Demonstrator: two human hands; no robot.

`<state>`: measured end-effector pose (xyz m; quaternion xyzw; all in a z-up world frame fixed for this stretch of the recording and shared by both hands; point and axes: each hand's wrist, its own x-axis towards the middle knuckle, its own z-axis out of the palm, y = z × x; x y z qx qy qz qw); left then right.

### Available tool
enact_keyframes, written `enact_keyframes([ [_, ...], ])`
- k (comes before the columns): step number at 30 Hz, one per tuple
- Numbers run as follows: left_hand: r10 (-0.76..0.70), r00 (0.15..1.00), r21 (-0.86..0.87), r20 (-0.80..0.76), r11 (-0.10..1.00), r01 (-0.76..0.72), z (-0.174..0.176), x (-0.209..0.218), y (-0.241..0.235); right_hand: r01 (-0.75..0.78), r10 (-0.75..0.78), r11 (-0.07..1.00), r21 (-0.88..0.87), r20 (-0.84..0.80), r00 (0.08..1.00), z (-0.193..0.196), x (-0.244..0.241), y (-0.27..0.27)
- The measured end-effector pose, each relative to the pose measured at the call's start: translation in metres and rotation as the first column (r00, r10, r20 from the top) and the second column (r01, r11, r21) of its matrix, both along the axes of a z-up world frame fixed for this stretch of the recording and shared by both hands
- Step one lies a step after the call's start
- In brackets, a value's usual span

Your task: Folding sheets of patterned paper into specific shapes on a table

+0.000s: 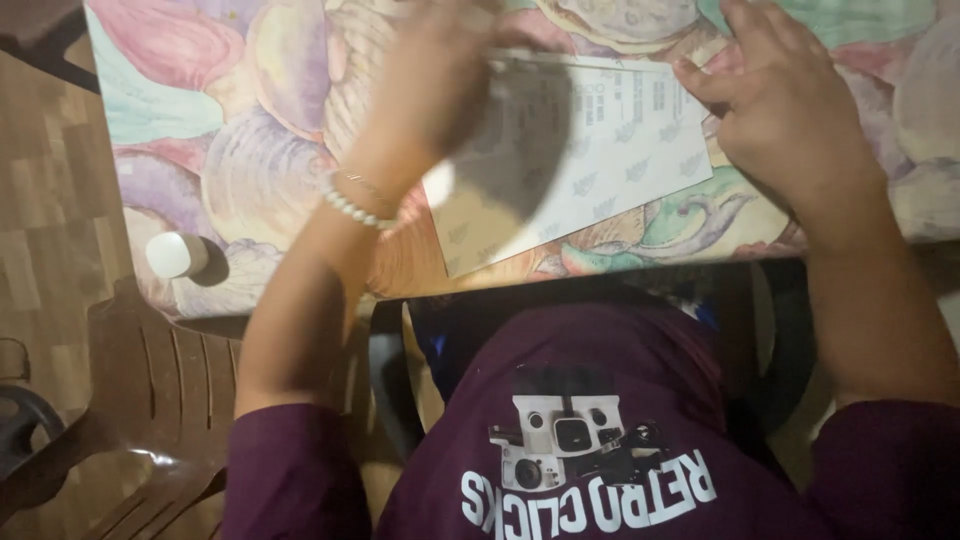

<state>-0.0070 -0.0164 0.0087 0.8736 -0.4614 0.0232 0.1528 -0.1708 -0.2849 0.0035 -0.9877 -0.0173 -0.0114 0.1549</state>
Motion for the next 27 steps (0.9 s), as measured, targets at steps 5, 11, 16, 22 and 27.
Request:
enact_keyframes([
  [5, -0.242, 0.970, 0.085, 0.015, 0.967, 0.240, -0.031, -0.005, -0.036, 0.017, -0.018, 0.999, -0.032, -0.025, 1.000, -0.013, 0.001, -0.008],
  [11, -0.229, 0.967, 0.285, -0.116, 0.925, 0.253, -0.034, 0.024, -0.067, 0.047, -0.051, 0.996, 0.075, 0.047, 0.998, 0.022, -0.007, 0.015],
  [16, -0.221, 0.972, 0.281, -0.085, 0.930, 0.236, -0.025, 0.032, -0.063, -0.017, -0.066, 0.972, 0.233, 0.343, 0.937, 0.039, -0.015, 0.016],
  [22, -0.170, 0.966, -0.417, -0.192, 0.906, 0.076, 0.015, 0.003, -0.011, -0.213, -0.083, 0.815, 0.539, 0.472, 0.878, 0.030, -0.009, 0.008],
  [27, -0.218, 0.934, -0.772, -0.282, 0.630, -0.086, 0.035, -0.047, 0.020, -0.376, -0.066, 0.769, 0.517, 0.649, 0.758, -0.039, 0.014, -0.010],
])
